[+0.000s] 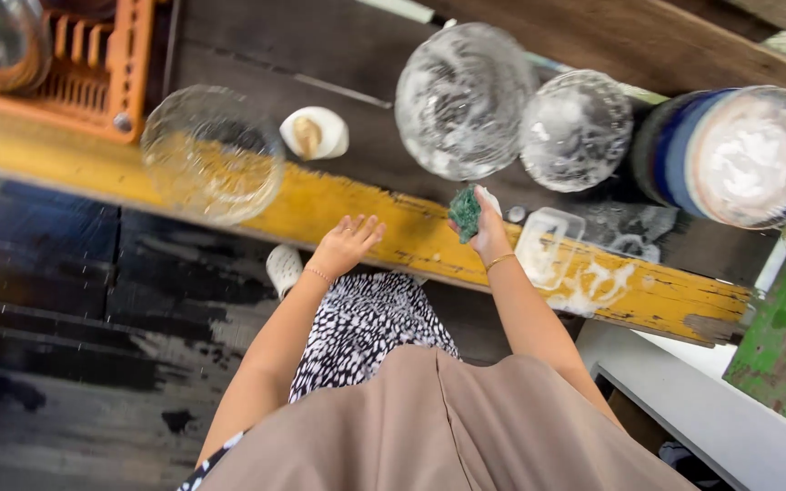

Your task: Scrubbing glass bowls with a sponge and soapy water on an outdoor wooden workbench.

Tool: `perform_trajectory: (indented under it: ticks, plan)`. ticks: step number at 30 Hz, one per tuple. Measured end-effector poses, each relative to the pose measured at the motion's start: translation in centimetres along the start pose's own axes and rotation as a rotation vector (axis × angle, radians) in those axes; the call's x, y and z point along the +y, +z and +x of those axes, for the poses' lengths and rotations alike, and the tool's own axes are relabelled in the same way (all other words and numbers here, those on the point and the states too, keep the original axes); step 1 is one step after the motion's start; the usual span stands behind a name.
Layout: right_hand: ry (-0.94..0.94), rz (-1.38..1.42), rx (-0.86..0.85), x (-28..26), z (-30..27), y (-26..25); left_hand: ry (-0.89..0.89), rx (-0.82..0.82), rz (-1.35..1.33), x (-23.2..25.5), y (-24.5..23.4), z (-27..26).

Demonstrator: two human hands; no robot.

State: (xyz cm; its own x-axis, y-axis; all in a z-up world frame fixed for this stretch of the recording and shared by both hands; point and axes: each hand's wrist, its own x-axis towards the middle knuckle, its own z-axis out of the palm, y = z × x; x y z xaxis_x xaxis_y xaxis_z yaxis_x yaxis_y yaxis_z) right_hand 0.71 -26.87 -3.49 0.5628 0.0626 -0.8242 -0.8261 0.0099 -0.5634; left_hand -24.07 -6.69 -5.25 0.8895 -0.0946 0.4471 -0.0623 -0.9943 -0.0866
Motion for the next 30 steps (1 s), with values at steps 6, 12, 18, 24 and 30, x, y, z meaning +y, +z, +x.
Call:
perform_trajectory:
  ticks: [6,12,18,24,30]
  plan:
    - [0.108,-0.239,-0.071,8.8,-3.3,5.0,-0.374,-0.103,0.069,-6.5,-7.0,-13.2]
    - [0.042,-0.329,-0.206,14.3,-9.0,18.3,-0.632,-0.108,0.206,-17.0,-12.7,-17.8]
    - [-0.137,-0.441,-0.073,17.5,-10.3,29.2,-1.066,-0.301,-0.349,-25.3,-12.5,-16.0]
    - [-0.233,-0.460,0.116,19.8,-6.1,31.4,-1.262,-0.465,-0.758,-30.4,-5.8,-14.9]
    - [-0.111,-0.574,0.037,19.6,-6.4,31.4,-1.185,-0.686,-0.681,-31.5,-2.2,-16.2]
